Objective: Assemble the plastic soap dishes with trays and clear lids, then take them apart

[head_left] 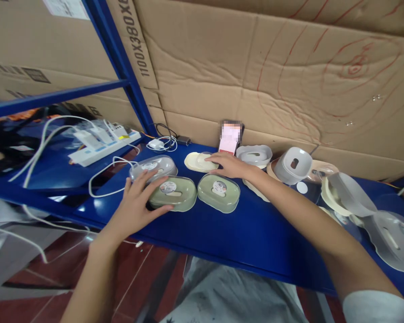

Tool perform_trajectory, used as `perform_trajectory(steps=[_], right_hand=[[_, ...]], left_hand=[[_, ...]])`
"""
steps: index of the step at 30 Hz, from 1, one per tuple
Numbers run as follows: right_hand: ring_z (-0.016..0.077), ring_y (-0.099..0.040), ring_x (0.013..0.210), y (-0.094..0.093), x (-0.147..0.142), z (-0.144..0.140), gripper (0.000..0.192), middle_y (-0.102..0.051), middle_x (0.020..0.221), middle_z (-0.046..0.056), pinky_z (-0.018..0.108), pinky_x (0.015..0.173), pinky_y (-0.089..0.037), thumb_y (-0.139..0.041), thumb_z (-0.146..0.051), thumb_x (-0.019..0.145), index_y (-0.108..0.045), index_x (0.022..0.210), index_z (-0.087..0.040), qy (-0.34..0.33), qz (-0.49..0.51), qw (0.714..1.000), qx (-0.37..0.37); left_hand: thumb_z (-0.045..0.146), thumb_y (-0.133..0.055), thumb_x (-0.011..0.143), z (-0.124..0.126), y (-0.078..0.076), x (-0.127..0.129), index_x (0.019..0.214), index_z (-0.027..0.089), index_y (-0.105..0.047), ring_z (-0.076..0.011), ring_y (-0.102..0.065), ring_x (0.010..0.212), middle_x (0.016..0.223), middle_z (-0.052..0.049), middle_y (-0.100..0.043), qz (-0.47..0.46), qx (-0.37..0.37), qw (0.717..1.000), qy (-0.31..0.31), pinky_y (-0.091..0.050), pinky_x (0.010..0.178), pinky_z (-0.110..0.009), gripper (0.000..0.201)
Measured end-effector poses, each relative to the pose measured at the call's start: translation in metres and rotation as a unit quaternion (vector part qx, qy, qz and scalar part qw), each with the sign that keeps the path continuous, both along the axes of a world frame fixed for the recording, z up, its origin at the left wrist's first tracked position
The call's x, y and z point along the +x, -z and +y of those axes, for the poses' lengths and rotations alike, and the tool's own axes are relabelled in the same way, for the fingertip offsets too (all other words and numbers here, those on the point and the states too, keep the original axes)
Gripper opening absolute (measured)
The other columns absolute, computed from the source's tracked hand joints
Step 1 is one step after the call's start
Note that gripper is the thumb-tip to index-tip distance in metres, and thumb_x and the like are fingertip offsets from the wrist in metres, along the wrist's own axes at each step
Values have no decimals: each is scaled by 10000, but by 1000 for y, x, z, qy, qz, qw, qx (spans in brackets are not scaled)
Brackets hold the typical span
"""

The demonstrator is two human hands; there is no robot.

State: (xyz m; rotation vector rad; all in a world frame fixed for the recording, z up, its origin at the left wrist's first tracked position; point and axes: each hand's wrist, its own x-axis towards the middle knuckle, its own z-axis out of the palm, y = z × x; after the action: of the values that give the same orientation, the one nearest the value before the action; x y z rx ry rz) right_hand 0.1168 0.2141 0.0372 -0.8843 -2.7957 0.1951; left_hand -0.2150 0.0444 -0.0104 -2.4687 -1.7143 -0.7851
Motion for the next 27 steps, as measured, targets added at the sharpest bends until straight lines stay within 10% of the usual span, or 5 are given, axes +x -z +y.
perform_trajectory(steps=[7, 14, 27], right_hand=[[414, -334, 1611, -7, -45, 15, 934, -312, 1768, 180, 589, 1270, -347, -858, -550, 879, -433, 1661, -268, 20, -76, 997, -17], [378, -654, 1257, -10, -72, 21, 693, -626, 1458, 184, 471, 1020, -546, -847, -503, 846, -616, 1414, -180, 68, -91, 991, -68], [277, -691, 1140, -67, 52, -50, 300, -738, 1262, 62, 405, 983, -520, -592, -192, 915, -652, 1204, -240, 66, -4, 994, -85]], left_hand=[[643, -626, 1002, 1, -3, -3, 1602, 341, -456, -478, -276, 1636, 1735, -149, -376, -11, -2, 1000, 25, -87, 1267, -822, 693], [545, -689, 1009, -18, -3, 20, 1563, 295, -491, -495, -325, 1611, 1708, -204, -395, 3, 64, 998, -15, -145, 1252, -830, 640], [414, -631, 1077, -20, -11, 79, 1513, 291, -611, -409, -548, 1486, 1589, -167, -592, 63, 135, 985, 92, -168, 1296, -744, 453]])
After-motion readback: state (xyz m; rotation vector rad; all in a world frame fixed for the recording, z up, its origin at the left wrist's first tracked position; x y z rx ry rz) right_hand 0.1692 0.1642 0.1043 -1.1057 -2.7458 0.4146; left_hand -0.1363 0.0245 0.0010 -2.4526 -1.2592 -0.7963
